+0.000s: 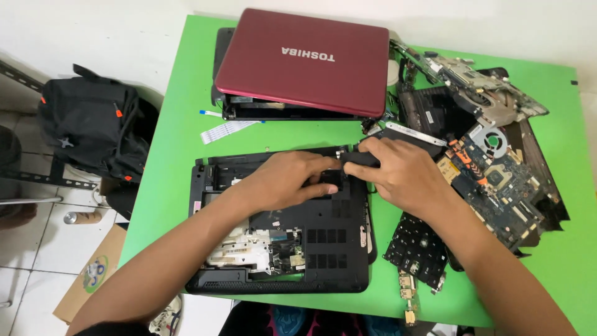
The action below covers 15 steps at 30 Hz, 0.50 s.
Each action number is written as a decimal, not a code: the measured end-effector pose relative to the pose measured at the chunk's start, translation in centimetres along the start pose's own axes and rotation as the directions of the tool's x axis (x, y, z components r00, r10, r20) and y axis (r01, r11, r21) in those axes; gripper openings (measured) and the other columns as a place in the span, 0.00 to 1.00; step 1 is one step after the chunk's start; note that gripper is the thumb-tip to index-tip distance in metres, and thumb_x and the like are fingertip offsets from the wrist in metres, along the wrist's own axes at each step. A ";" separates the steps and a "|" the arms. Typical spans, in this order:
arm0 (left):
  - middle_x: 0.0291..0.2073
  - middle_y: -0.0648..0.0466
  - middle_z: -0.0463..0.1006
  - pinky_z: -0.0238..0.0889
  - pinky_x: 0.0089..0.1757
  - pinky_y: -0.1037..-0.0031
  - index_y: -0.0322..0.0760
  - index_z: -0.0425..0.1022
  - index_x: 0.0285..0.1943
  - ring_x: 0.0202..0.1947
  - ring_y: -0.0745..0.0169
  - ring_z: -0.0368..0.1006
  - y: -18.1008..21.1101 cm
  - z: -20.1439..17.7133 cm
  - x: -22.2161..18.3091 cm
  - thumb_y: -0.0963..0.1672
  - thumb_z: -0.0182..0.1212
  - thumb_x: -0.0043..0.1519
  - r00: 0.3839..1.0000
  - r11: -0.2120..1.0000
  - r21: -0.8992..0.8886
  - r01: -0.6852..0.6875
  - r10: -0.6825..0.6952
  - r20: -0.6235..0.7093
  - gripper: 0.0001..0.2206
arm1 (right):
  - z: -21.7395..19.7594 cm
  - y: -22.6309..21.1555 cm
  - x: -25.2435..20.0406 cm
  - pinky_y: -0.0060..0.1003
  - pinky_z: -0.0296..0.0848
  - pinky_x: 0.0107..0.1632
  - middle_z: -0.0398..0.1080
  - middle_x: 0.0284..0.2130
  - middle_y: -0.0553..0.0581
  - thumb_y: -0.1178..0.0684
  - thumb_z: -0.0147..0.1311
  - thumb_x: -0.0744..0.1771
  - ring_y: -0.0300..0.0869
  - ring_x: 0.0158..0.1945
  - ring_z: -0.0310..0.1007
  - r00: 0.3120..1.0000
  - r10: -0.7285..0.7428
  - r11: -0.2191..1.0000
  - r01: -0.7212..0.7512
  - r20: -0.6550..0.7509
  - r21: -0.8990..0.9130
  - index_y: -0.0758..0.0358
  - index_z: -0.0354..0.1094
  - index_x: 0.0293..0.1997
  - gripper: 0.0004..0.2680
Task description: Disassembling a laptop by removing the screen bezel and separating the internal components from the casing.
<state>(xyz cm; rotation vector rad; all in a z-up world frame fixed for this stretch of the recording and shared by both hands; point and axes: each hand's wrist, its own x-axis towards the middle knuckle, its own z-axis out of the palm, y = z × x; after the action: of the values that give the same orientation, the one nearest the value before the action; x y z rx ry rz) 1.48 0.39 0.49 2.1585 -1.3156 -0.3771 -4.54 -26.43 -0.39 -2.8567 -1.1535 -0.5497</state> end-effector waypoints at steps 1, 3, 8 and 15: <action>0.28 0.54 0.77 0.72 0.37 0.58 0.42 0.72 0.61 0.35 0.46 0.77 0.0 0.2 0.1 0.52 0.55 0.67 1.000 1.000 -0.004 -0.003 0.003 0.005 0.18 | -0.6 -0.4 0.0 0.41 0.72 0.44 0.63 0.45 0.55 0.67 0.45 0.65 0.50 0.40 0.72 1.000 0.006 1.000 -0.006 0.004 0.001 0.47 0.73 0.47 0.15; 0.28 0.55 0.77 0.72 0.37 0.59 0.44 0.72 0.61 0.35 0.47 0.77 -0.1 0.3 0.0 0.52 0.55 0.67 1.000 1.000 0.010 0.009 -0.009 0.001 0.18 | -1.9 -1.1 0.4 0.43 0.73 0.42 0.65 0.43 0.57 0.69 0.45 0.63 0.52 0.38 0.73 0.998 0.007 0.997 -0.011 0.055 0.081 0.51 0.75 0.45 0.16; 0.30 0.53 0.77 0.72 0.37 0.57 0.43 0.72 0.61 0.36 0.46 0.77 0.0 0.2 -0.1 0.52 0.55 0.67 1.000 1.000 0.008 0.010 -0.010 -0.002 0.18 | -1.1 -0.8 0.2 0.41 0.72 0.44 0.66 0.44 0.55 0.67 0.45 0.65 0.49 0.38 0.74 0.997 0.047 0.996 -0.051 0.054 0.078 0.48 0.76 0.48 0.16; 0.28 0.53 0.76 0.73 0.36 0.58 0.42 0.71 0.62 0.34 0.47 0.77 0.2 0.3 -0.3 0.52 0.54 0.68 1.000 1.000 0.013 -0.006 0.006 -0.011 0.18 | -4.9 -2.2 0.5 0.40 0.75 0.41 0.74 0.39 0.50 0.58 0.53 0.66 0.48 0.38 0.78 0.931 0.307 0.849 -0.362 0.199 0.385 0.49 0.76 0.53 0.12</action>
<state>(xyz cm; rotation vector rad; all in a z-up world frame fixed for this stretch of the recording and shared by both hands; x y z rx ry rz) 1.04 0.47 0.38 2.1635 -1.3217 -0.3549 -7.27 -25.14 4.12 -2.6461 -0.6472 -0.0829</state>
